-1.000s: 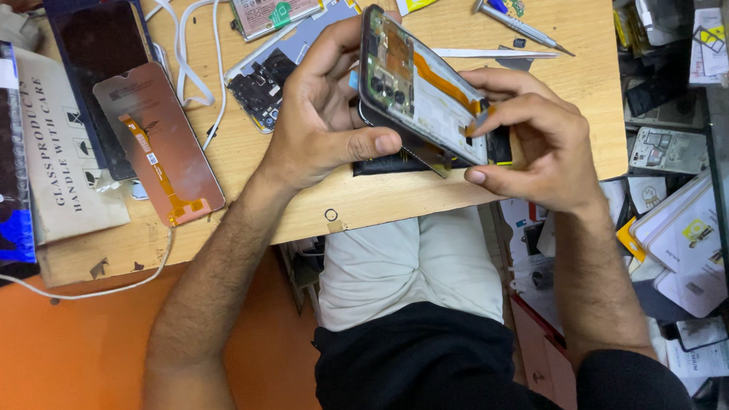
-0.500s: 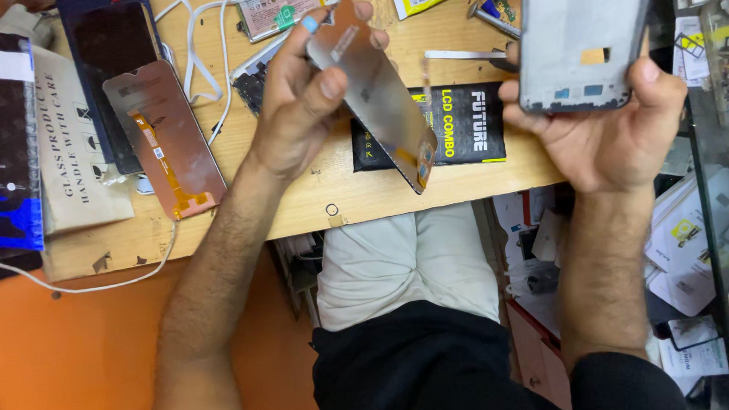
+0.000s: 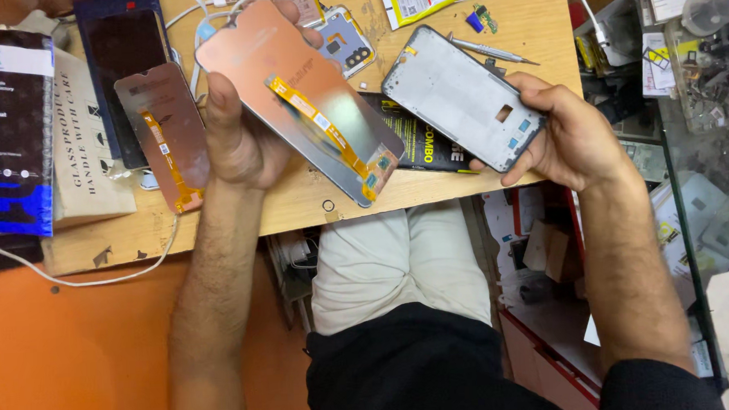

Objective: The person tests a smartphone screen by tapping and swiping, then removes the battery and applies adhesive around the phone's internal frame. The person handles the phone, battery, and adhesive tube throughout the process.

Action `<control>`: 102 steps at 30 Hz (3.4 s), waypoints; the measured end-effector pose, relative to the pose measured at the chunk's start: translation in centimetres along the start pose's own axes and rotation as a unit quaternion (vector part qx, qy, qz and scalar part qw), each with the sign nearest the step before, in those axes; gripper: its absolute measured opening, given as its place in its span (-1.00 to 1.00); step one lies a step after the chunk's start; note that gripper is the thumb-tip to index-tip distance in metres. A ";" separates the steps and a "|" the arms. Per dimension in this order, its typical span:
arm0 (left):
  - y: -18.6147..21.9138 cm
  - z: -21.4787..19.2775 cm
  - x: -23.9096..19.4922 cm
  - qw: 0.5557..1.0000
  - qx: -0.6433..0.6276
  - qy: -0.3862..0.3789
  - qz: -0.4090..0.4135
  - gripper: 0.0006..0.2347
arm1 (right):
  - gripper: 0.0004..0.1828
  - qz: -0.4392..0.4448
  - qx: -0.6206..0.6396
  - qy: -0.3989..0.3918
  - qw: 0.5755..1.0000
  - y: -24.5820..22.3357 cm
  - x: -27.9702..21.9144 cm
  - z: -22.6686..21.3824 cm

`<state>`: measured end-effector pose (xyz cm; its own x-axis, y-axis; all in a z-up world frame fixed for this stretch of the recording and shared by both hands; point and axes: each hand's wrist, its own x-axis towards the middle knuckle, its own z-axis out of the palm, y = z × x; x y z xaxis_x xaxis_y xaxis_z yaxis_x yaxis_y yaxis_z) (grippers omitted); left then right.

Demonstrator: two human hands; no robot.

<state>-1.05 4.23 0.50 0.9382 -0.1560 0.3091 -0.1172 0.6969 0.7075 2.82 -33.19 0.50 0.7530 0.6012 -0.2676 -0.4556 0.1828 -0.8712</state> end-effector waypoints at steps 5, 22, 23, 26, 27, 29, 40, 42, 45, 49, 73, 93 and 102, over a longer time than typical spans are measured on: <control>-0.4 0.6 -3.3 0.999 -0.029 0.042 -0.016 -0.13 | -0.44 -0.030 -0.046 0.079 0.995 1.4 -2.2 0.1; -3.4 0.8 -10.8 0.987 -0.079 0.136 -0.019 -0.09 | -0.58 -0.116 -0.479 0.166 0.854 0.6 0.5 4.7; -3.4 0.8 -10.7 0.987 -0.077 0.141 -0.020 -0.09 | -0.57 -0.102 -0.466 0.192 0.857 0.4 0.3 4.9; -3.3 1.2 -10.5 0.986 -0.051 0.154 -0.030 -0.09 | -0.52 -0.081 -0.428 0.258 0.862 0.2 -1.4 5.3; -3.4 1.4 -10.3 0.987 -0.048 0.153 -0.029 -0.10 | -0.52 -0.088 -0.416 0.269 0.864 0.3 -2.2 5.3; -3.4 1.7 -10.0 0.987 -0.041 0.153 -0.029 -0.10 | -0.52 -0.097 -0.393 0.294 0.866 1.1 -3.8 5.2; -4.1 2.6 -7.2 0.990 -0.034 0.111 -0.079 -0.16 | -0.54 -0.091 -0.713 0.403 0.567 1.1 -6.0 7.4; -4.2 2.5 -7.2 0.990 -0.041 0.114 -0.076 -0.17 | -0.47 -0.123 -0.719 0.379 0.570 0.0 -4.8 7.5; -4.2 2.2 -7.5 0.989 -0.057 0.115 -0.073 -0.17 | -0.37 -0.097 -0.695 0.343 0.625 -0.8 -1.9 6.8; -4.2 2.0 -7.5 0.989 -0.075 0.111 -0.069 -0.16 | -0.32 -0.081 -0.687 0.310 0.652 -1.4 0.3 5.5; -3.9 2.2 -8.6 0.989 -0.078 0.129 -0.001 -0.10 | -0.59 -0.005 -0.589 0.017 0.808 -2.9 9.6 10.3; -4.4 4.8 -4.1 0.974 0.108 0.167 0.106 -0.21 | -0.20 -0.202 -0.599 -0.072 0.772 -8.4 6.7 14.5; -4.8 4.0 -7.2 0.892 0.365 0.246 0.103 -0.66 | -0.33 -0.338 -0.667 -0.136 0.650 -4.5 20.9 13.9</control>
<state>-8.55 -0.83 -2.58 0.8807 0.3741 0.2905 -0.3157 0.0065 0.9488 13.99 -10.61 4.53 0.3734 0.8822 0.2869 0.8889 -0.2518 -0.3826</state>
